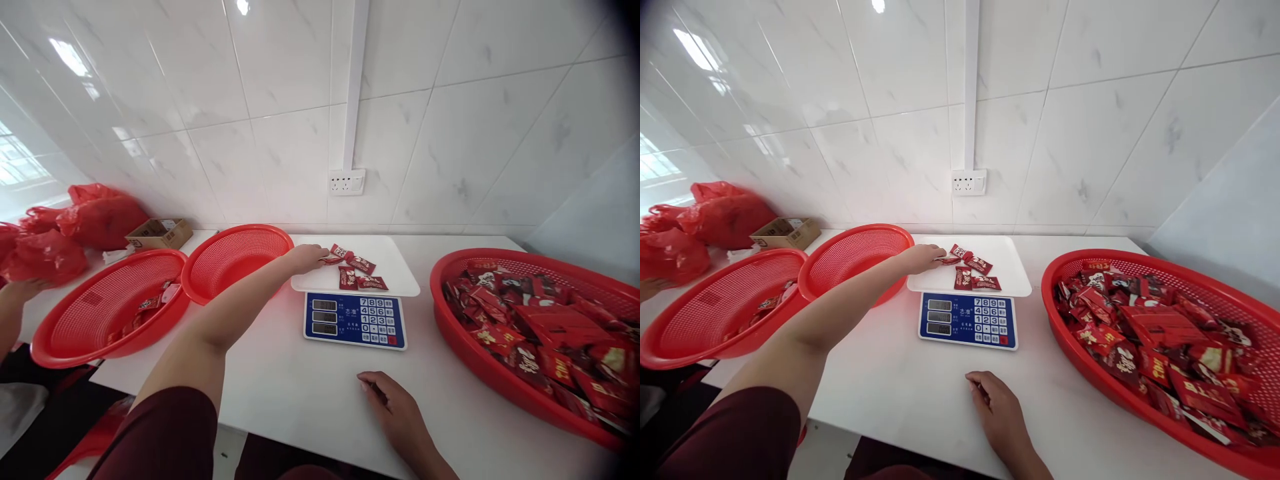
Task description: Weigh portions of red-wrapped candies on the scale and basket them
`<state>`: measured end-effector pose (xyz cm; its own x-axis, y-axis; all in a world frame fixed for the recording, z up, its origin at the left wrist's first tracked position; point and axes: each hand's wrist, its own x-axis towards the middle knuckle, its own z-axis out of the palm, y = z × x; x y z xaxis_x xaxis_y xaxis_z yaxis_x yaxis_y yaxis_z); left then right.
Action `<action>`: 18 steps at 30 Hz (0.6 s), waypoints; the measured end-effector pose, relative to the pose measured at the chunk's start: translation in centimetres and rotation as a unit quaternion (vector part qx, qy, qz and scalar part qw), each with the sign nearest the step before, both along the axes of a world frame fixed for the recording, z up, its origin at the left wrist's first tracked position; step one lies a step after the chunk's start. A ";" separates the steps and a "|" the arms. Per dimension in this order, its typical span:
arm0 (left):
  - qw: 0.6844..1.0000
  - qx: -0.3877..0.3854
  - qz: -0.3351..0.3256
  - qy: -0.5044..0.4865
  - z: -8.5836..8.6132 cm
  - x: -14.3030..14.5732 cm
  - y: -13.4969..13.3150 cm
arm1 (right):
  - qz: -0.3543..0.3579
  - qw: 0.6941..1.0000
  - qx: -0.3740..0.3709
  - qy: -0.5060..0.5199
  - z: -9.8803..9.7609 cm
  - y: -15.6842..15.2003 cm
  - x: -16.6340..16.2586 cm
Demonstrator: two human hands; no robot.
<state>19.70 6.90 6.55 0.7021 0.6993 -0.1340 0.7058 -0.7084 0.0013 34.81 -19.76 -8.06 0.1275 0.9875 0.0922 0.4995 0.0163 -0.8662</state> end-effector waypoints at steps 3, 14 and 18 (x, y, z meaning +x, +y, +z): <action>0.998 0.050 0.045 0.006 0.3 -1.3 -0.8 | 0.005 1.000 -0.007 -0.007 0.2 0.0 0.1; 0.966 0.138 0.217 0.013 3.2 -7.3 -2.4 | 0.015 1.000 0.001 -0.002 0.2 -0.1 -0.1; 0.992 0.052 0.099 -0.054 1.0 -2.1 -4.4 | 0.027 1.000 -0.007 -0.012 -0.3 0.0 0.2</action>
